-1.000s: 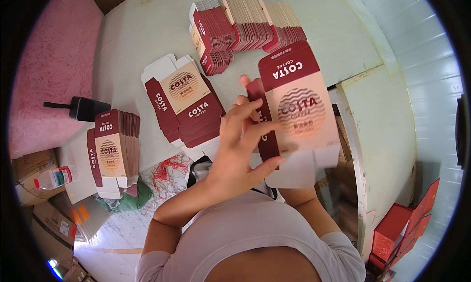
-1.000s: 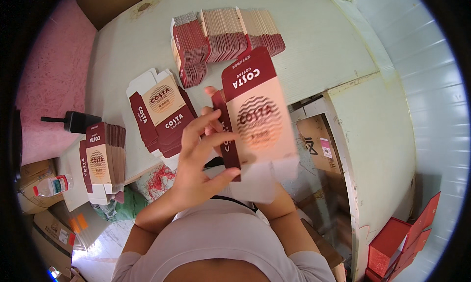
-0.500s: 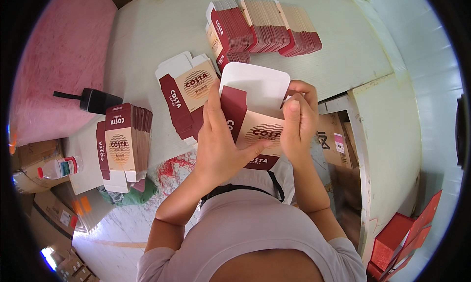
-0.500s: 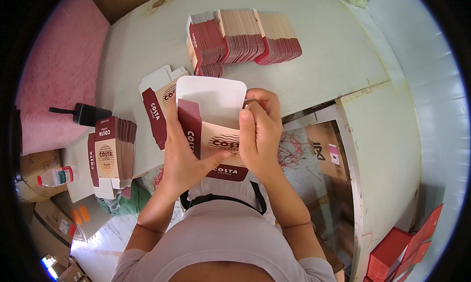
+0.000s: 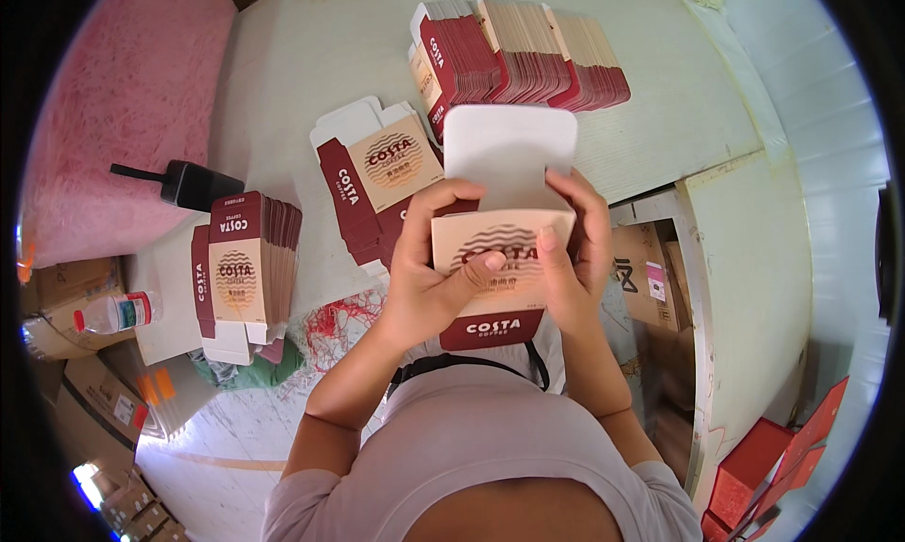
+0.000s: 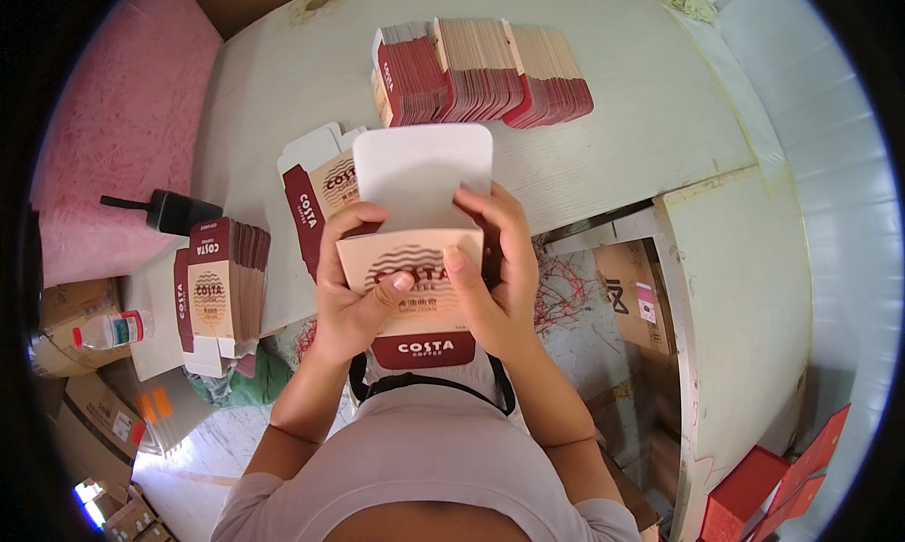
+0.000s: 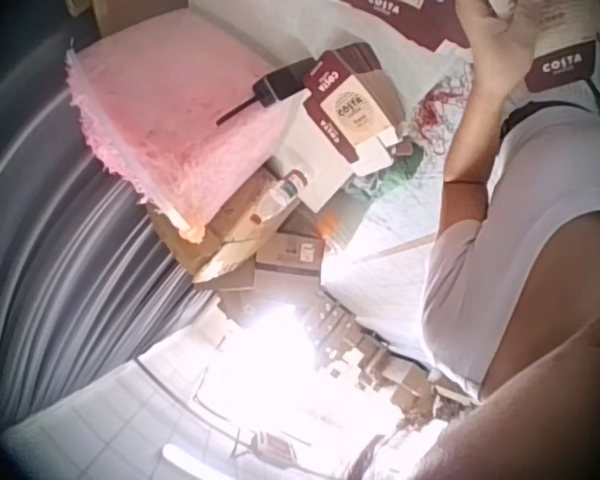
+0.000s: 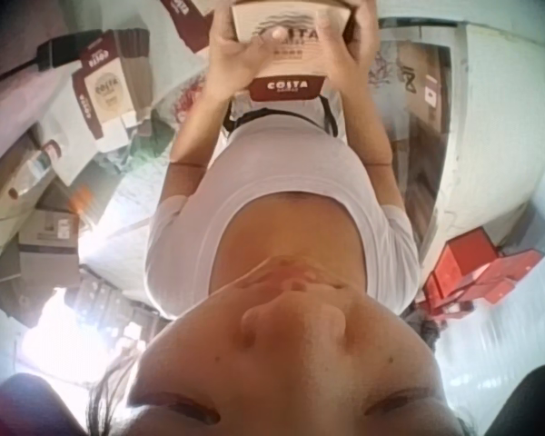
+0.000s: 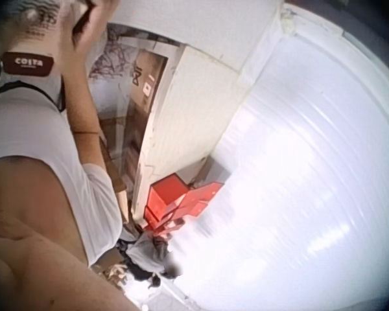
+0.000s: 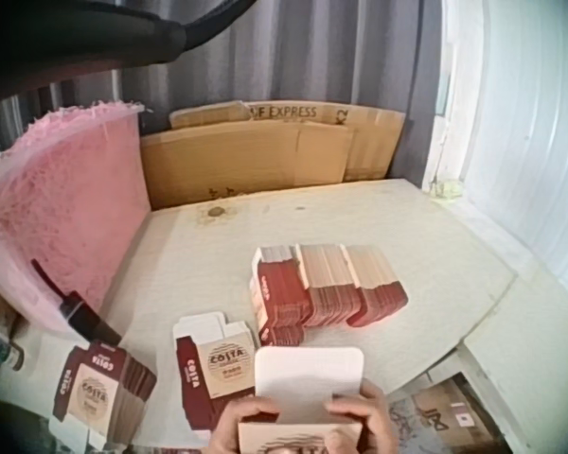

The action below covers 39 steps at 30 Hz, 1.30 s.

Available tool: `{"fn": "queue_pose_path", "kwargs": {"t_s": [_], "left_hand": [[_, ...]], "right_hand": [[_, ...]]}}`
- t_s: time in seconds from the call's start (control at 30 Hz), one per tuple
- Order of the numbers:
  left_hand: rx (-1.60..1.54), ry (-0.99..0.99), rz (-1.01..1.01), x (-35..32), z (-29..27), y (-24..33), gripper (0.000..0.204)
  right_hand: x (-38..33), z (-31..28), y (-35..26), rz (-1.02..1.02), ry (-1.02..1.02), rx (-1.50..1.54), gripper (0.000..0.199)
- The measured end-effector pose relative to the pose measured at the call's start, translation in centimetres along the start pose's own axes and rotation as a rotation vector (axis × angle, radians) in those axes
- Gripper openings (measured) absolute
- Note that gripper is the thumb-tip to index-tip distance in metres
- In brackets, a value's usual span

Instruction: The person assembles cardboard coffee boxes by hand, taking flat cutouts from a stack and folding the flaps together until they form a rectangular box.

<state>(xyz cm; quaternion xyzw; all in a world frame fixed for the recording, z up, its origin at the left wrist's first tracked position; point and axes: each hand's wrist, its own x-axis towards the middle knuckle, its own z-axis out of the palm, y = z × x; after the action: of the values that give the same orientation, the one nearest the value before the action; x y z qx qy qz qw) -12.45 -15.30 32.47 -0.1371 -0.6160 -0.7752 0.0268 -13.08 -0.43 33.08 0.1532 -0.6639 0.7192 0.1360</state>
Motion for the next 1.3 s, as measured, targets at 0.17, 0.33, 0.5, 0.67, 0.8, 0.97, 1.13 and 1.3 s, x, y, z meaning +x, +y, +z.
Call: {"fn": "queue_pose_path", "kwargs": {"t_s": [0.17,0.33,0.5,0.67,0.8,0.97,1.13,1.3], "left_hand": [[0.344,-0.018,0.183,0.3,-0.2,-0.1,0.036],[0.065,0.014,0.251,0.4,0.6,-0.8,0.053],[0.128,-0.113,0.123,0.0,-0.1,-0.4,0.070],[0.166,-0.203,0.134,0.1,-0.7,-0.6,0.052],[0.126,-0.229,0.120,0.2,-0.2,-0.3,0.043],[0.127,-0.293,0.068,0.0,-0.8,-0.8,0.040],[0.014,-0.215,-0.039,-0.1,0.2,0.2,0.042],[-0.014,-0.257,-0.061,0.1,-0.3,0.0,0.037]], "right_hand": [[-0.6,-1.1,1.1,-0.228,0.071,-0.196,0.016],[0.4,0.0,0.3,-0.287,0.076,0.191,0.007],[0.1,-1.5,0.0,0.043,-0.034,-0.006,0.009],[0.4,-2.5,-1.1,0.250,-0.084,0.088,0.011],[0.7,-3.2,-1.6,0.281,-0.153,0.028,0.010],[0.5,-3.0,-1.9,0.294,-0.156,0.015,0.008],[0.2,-2.9,-1.1,0.307,-0.079,0.153,0.008],[0.5,-3.4,-1.1,0.318,-0.195,0.109,0.013]]}}
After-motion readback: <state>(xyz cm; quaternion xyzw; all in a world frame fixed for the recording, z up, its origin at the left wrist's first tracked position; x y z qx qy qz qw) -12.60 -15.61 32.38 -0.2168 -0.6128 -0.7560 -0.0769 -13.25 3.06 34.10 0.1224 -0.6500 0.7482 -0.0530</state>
